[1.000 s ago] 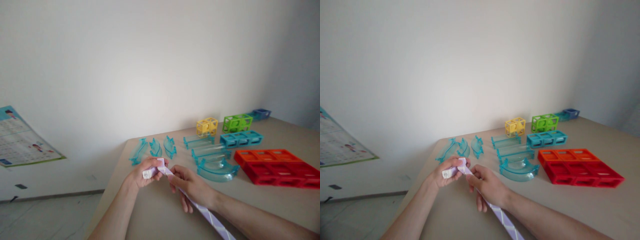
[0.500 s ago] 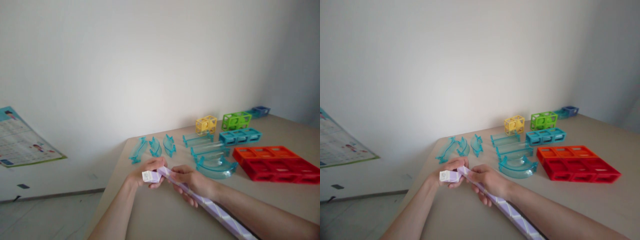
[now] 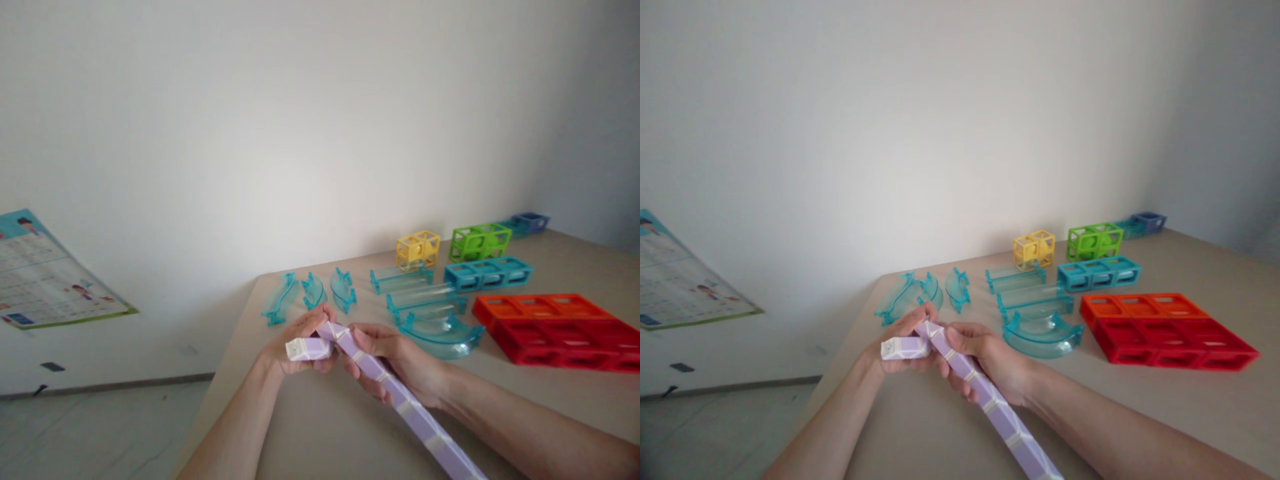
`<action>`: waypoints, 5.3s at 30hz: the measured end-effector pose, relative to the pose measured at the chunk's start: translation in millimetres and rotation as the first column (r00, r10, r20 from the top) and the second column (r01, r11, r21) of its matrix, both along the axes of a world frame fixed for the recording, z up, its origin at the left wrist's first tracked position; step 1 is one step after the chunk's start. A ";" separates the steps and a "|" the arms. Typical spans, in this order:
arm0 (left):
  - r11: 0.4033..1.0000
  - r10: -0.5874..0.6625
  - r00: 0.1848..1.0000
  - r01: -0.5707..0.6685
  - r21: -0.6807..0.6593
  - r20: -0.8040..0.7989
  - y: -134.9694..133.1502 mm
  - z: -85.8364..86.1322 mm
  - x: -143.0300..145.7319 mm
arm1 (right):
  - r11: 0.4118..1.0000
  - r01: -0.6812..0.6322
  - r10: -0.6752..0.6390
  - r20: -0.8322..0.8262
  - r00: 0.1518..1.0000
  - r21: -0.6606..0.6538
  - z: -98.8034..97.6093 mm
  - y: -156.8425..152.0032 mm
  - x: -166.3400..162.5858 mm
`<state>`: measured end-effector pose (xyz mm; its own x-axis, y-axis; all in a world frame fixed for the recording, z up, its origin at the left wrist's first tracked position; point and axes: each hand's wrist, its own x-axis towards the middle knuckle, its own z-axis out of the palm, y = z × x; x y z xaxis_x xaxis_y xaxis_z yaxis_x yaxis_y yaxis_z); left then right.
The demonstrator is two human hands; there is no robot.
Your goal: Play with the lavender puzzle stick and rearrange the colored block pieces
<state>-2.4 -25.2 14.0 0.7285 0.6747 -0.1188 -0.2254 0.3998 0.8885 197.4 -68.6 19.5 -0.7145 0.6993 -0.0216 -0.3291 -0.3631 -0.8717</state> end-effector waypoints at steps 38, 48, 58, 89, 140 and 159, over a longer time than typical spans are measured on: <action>0.730 0.679 0.689 -0.671 -0.130 0.254 -0.6 6.5 38.7 | 0.962 0.269 -0.262 0.106 0.959 -0.054 -9.2 -3.2 -19.8; 0.615 0.622 0.771 -0.587 0.527 0.132 -4.6 -10.2 36.7 | 0.935 0.337 -0.310 0.210 0.927 -0.107 -15.5 2.3 -20.9; 0.245 0.858 0.506 -0.553 0.797 0.088 -1.5 -21.7 25.9 | 0.910 0.333 -0.393 0.264 0.881 0.245 -13.4 -9.7 -25.7; 0.874 0.485 0.730 -0.431 0.227 -0.483 1.7 5.9 6.2 | 0.775 -0.070 -0.387 0.560 0.733 0.628 4.0 -14.6 -3.2; 0.942 0.334 0.898 -0.321 -0.093 0.285 19.7 -14.3 21.3 | 0.346 -0.645 -0.883 0.469 0.022 0.682 123.9 184.1 26.9; 0.931 0.352 0.926 -0.362 0.055 0.137 21.5 -22.1 29.5 | 0.440 -0.740 -0.806 0.587 -0.076 0.509 34.4 248.8 13.3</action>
<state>27.1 -3.7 -8.1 0.4432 0.8962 0.0199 -0.4496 0.2031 0.8698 210.7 180.2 53.8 -0.4485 0.8924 -0.0499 0.8765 0.4500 0.1710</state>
